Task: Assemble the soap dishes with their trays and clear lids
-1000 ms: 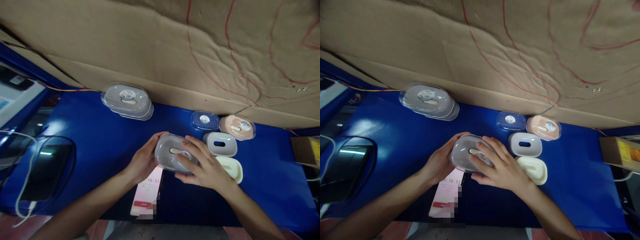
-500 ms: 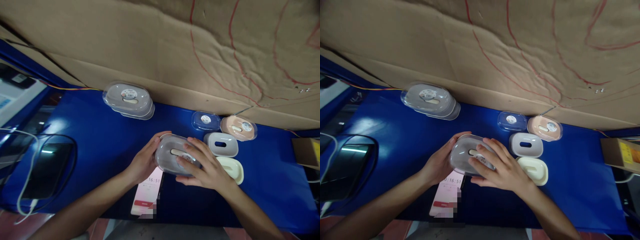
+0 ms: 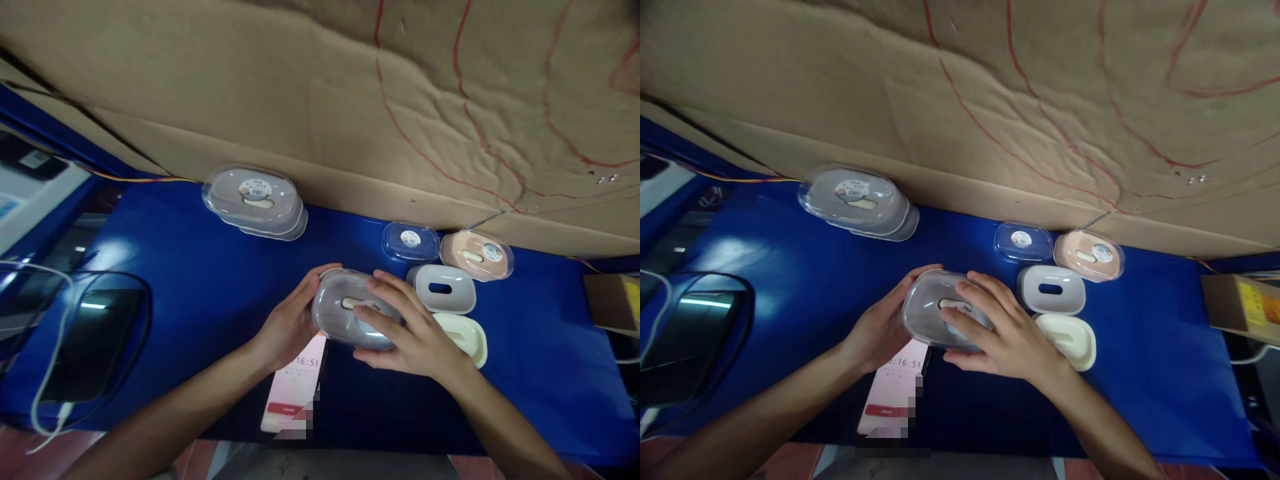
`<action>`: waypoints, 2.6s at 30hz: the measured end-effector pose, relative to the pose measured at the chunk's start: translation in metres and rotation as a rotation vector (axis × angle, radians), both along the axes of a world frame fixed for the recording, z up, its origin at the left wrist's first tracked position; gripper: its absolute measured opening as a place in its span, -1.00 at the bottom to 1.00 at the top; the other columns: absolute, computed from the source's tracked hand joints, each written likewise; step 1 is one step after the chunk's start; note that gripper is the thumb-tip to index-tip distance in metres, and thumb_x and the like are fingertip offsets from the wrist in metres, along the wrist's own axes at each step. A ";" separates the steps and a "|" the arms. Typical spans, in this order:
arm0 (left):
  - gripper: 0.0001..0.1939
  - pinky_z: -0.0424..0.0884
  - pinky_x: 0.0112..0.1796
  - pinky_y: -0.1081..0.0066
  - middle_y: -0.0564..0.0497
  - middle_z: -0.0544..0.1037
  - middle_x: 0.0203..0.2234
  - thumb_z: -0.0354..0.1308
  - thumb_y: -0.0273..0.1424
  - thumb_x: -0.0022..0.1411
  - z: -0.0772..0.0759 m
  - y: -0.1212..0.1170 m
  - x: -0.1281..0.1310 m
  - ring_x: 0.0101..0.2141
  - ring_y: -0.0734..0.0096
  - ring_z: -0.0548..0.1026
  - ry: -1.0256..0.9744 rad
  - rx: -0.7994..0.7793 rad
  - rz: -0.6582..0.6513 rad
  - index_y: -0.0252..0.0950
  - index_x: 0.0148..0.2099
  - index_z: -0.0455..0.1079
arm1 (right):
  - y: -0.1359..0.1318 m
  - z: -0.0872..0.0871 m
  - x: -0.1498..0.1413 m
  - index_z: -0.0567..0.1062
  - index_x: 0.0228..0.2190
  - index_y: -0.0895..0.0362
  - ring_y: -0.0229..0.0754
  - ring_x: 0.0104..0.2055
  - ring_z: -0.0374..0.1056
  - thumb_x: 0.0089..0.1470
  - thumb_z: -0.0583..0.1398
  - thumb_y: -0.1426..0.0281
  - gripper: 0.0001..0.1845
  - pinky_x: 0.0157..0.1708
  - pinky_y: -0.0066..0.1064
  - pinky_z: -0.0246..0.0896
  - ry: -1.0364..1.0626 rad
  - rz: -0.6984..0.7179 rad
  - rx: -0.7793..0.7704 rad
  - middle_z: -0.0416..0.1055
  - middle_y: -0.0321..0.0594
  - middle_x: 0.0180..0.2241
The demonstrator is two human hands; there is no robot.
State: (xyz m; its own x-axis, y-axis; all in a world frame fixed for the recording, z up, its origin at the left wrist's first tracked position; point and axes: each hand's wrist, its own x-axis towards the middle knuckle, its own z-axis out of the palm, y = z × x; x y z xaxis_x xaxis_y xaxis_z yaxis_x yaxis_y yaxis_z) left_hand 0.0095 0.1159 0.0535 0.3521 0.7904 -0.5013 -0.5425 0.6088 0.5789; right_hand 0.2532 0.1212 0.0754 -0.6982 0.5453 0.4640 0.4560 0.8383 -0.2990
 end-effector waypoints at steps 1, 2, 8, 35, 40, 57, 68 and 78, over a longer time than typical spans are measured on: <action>-0.48 0.51 -0.05 0.31 -0.04 0.61 0.08 0.33 0.05 0.35 0.000 0.000 0.000 0.01 0.19 0.55 -0.009 -0.005 -0.001 -0.09 0.21 0.51 | 0.000 0.000 0.000 0.44 0.20 0.16 0.23 0.47 0.16 0.24 0.40 0.17 -0.39 0.32 0.16 0.36 -0.008 0.010 0.028 0.36 0.08 0.25; -0.48 0.50 -0.03 0.30 -0.04 0.60 0.10 0.32 0.04 0.36 0.000 0.000 0.000 0.03 0.18 0.54 -0.015 -0.011 0.000 -0.10 0.22 0.50 | -0.001 0.000 0.000 0.46 0.18 0.16 0.23 0.47 0.15 0.24 0.40 0.18 -0.42 0.33 0.17 0.35 -0.014 0.018 0.051 0.37 0.06 0.24; -0.47 0.49 -0.04 0.29 -0.03 0.60 0.10 0.30 0.07 0.37 -0.001 -0.002 0.001 0.04 0.16 0.53 0.001 0.008 0.007 -0.10 0.23 0.48 | -0.001 -0.001 0.001 0.42 0.22 0.16 0.23 0.47 0.14 0.25 0.39 0.20 -0.39 0.32 0.16 0.36 0.000 -0.004 -0.030 0.30 0.10 0.28; -0.37 0.47 0.11 0.25 -0.07 0.55 0.21 0.43 -0.18 0.27 -0.013 0.014 -0.002 0.19 0.09 0.51 0.213 0.145 0.154 -0.10 0.33 0.40 | 0.017 -0.021 -0.012 0.36 0.33 0.10 0.22 0.53 0.02 0.30 0.31 0.36 -0.38 0.43 0.14 0.20 -0.113 -0.160 -0.119 0.23 0.08 0.40; -0.40 0.20 0.40 0.07 -0.02 0.28 0.46 0.29 -0.23 0.38 -0.026 0.014 -0.003 0.47 0.07 0.18 0.523 0.399 0.280 0.01 0.40 0.29 | 0.061 -0.037 -0.022 0.38 0.28 0.10 0.20 0.51 0.08 0.28 0.33 0.34 -0.40 0.43 0.14 0.18 -0.117 -0.189 -0.215 0.23 0.08 0.40; -0.53 0.26 0.31 0.11 -0.10 0.31 0.35 0.22 -0.29 0.49 -0.018 -0.003 -0.001 0.32 0.09 0.33 0.646 0.727 0.160 -0.04 0.37 0.31 | -0.011 0.010 0.014 0.50 0.12 0.06 0.00 0.05 0.54 0.44 0.16 0.41 -0.72 0.09 -0.10 0.38 -0.110 -0.394 -0.065 0.62 -0.11 0.01; -0.71 0.41 0.12 0.16 -0.13 0.56 0.05 0.22 -0.19 0.49 -0.013 -0.008 0.003 0.07 0.11 0.52 0.613 0.622 -0.040 -0.14 0.16 0.49 | -0.121 -0.038 0.047 0.51 0.17 0.09 0.03 0.00 0.65 0.44 0.13 0.24 -0.62 -0.09 -0.17 0.62 -0.257 -0.582 -0.050 0.65 -0.05 0.05; -0.72 0.45 0.11 0.18 -0.12 0.58 0.07 0.19 -0.20 0.51 -0.014 -0.013 0.002 0.05 0.13 0.55 0.698 0.721 -0.184 -0.09 0.18 0.51 | -0.088 -0.036 0.047 0.32 0.39 0.07 0.28 0.27 0.48 0.11 0.36 0.24 -0.15 0.07 0.15 0.56 -0.332 -0.454 -0.108 0.42 0.06 0.33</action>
State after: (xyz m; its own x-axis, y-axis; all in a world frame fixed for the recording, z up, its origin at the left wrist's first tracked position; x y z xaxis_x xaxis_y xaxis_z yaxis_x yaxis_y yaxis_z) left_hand 0.0114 0.1026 0.0398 0.3097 0.9484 -0.0675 0.1236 0.0303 0.9919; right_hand 0.3003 0.0336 0.0390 -0.4816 0.8567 0.1846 0.8473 0.5090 -0.1518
